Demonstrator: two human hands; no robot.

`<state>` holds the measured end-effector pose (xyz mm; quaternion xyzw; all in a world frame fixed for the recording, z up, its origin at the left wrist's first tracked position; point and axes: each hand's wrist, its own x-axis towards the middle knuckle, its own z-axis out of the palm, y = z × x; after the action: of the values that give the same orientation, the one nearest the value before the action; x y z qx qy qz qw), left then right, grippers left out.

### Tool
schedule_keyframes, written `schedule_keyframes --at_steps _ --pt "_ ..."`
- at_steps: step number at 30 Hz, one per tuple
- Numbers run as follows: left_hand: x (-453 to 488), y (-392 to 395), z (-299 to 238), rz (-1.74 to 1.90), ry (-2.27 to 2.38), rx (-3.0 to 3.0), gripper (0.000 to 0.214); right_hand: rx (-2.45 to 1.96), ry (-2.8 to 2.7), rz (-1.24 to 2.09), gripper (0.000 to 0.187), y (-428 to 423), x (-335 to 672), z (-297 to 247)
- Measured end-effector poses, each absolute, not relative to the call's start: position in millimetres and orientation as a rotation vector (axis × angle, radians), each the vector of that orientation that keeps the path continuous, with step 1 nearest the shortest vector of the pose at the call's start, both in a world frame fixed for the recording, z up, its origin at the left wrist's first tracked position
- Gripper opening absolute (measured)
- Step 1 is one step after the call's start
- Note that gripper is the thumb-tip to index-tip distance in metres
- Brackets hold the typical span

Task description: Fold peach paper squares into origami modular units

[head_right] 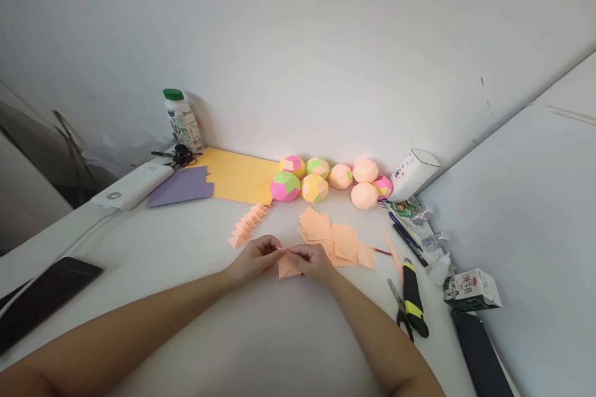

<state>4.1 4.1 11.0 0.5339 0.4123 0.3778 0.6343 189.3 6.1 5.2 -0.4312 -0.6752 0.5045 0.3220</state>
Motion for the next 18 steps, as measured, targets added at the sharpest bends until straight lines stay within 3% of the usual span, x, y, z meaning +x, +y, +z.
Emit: schedule_keyframes --at_steps 11,18 --pt "2.2 3.9 13.7 0.912 0.964 1.193 0.011 -1.146 -1.744 1.378 0.029 6.0 188.9 6.4" --pt "0.9 4.8 11.2 0.938 0.918 1.178 0.017 -1.152 -1.717 1.405 0.03 6.5 189.9 7.6"
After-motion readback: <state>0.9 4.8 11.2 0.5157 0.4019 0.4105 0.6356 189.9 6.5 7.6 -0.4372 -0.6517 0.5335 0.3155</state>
